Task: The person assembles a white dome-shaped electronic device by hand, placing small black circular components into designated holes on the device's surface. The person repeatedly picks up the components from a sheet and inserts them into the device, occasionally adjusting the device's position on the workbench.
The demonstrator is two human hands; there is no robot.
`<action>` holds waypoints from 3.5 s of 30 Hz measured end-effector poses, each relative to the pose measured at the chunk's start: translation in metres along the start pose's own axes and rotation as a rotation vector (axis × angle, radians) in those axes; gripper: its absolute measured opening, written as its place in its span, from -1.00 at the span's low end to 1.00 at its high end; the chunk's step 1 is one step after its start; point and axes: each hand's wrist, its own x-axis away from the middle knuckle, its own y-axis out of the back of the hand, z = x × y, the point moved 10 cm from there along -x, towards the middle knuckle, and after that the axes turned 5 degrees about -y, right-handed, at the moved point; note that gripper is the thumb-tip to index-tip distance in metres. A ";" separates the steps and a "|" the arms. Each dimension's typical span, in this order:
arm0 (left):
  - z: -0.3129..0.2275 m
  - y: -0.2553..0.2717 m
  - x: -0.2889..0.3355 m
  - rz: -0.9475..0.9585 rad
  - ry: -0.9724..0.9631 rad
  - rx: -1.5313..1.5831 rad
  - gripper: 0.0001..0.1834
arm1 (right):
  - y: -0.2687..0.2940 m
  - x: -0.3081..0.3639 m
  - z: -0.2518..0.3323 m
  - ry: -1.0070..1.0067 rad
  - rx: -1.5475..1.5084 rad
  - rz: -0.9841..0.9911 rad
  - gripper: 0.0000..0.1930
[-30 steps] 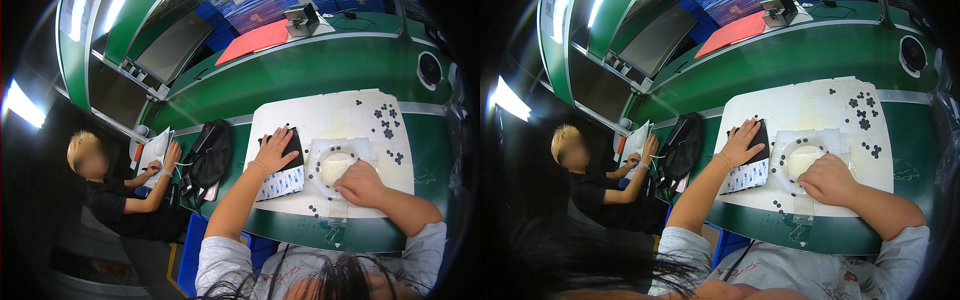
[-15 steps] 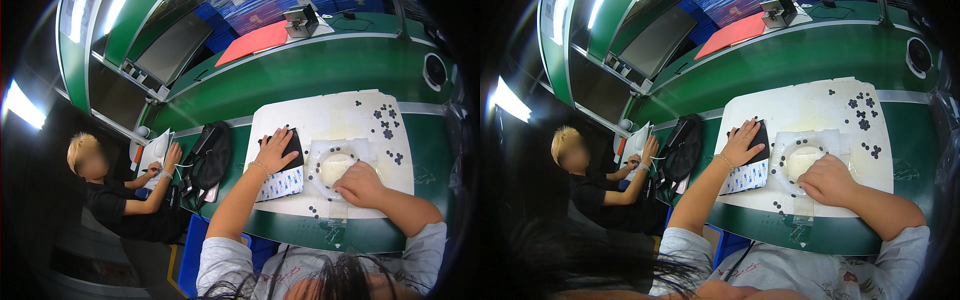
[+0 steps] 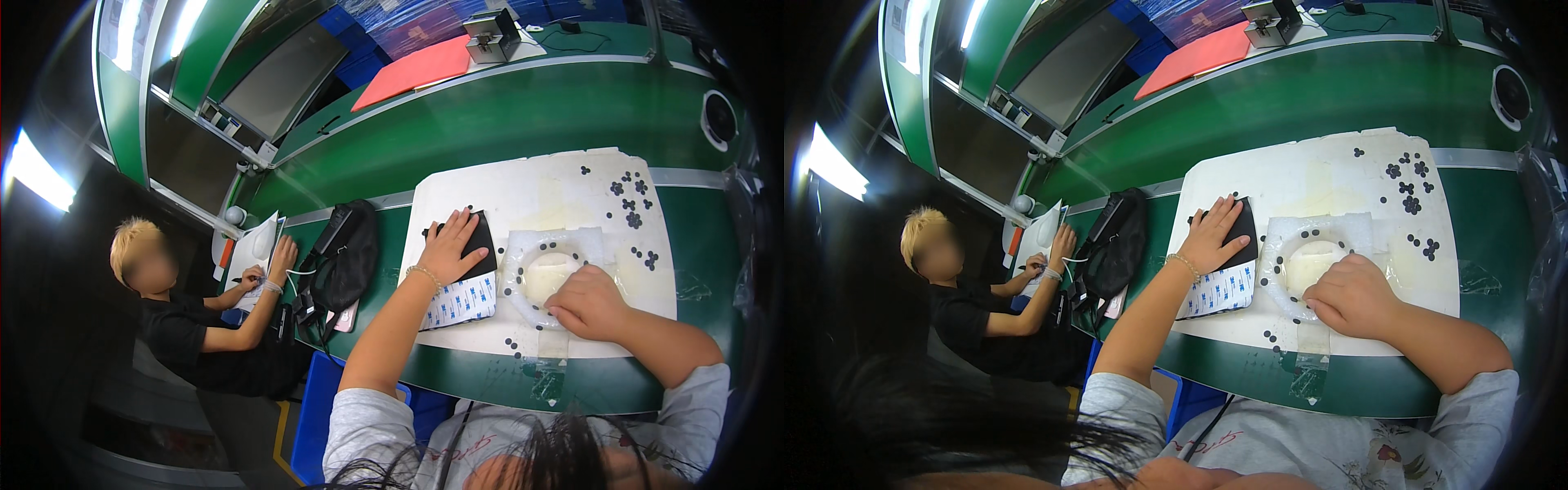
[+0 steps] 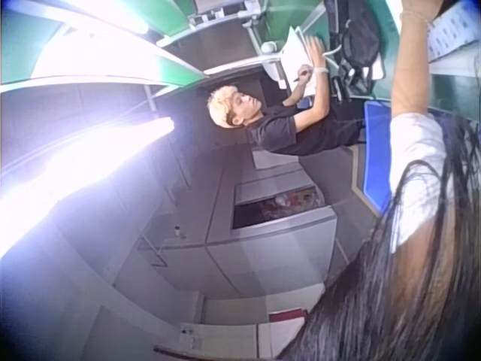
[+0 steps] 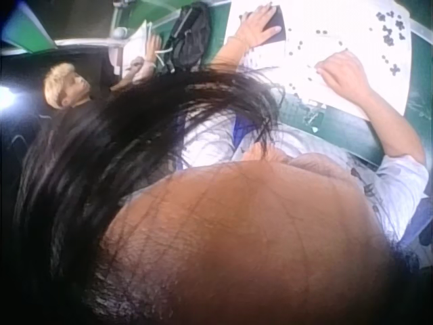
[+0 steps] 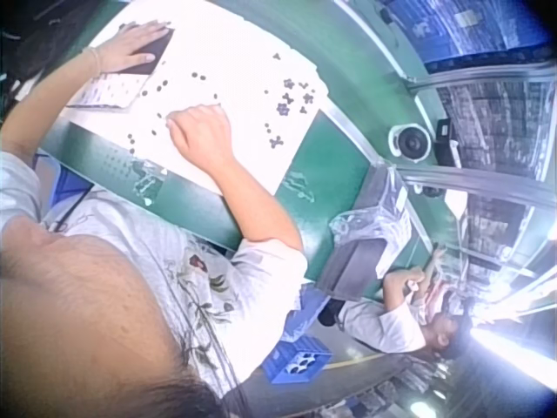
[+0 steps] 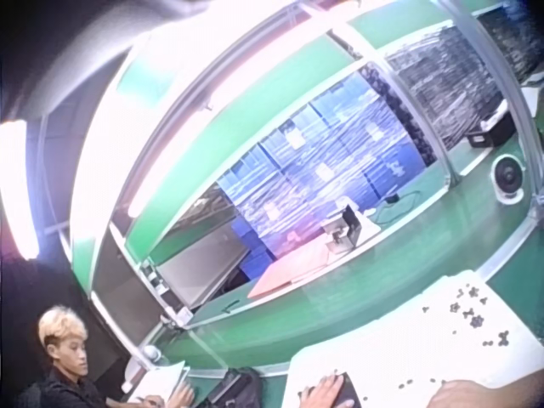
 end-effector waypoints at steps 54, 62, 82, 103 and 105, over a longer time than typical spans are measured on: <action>0.096 0.026 0.050 -0.618 0.156 0.389 -0.69 | 0.000 -0.006 0.007 0.014 0.048 0.019 -0.93; 0.095 0.030 0.059 -0.759 0.105 0.444 -0.71 | -0.012 -0.001 -0.002 0.012 0.072 0.153 -0.86; 0.102 0.020 0.047 -0.716 0.206 0.934 -0.80 | -0.006 -0.009 -0.002 -0.008 0.016 0.096 -0.91; 0.093 0.034 0.055 -0.771 0.226 1.037 -0.83 | -0.004 -0.009 -0.003 -0.012 -0.042 0.095 -0.91; 0.091 0.038 0.054 -0.772 0.233 0.999 -0.83 | -0.002 -0.010 -0.004 -0.016 -0.040 0.090 -0.90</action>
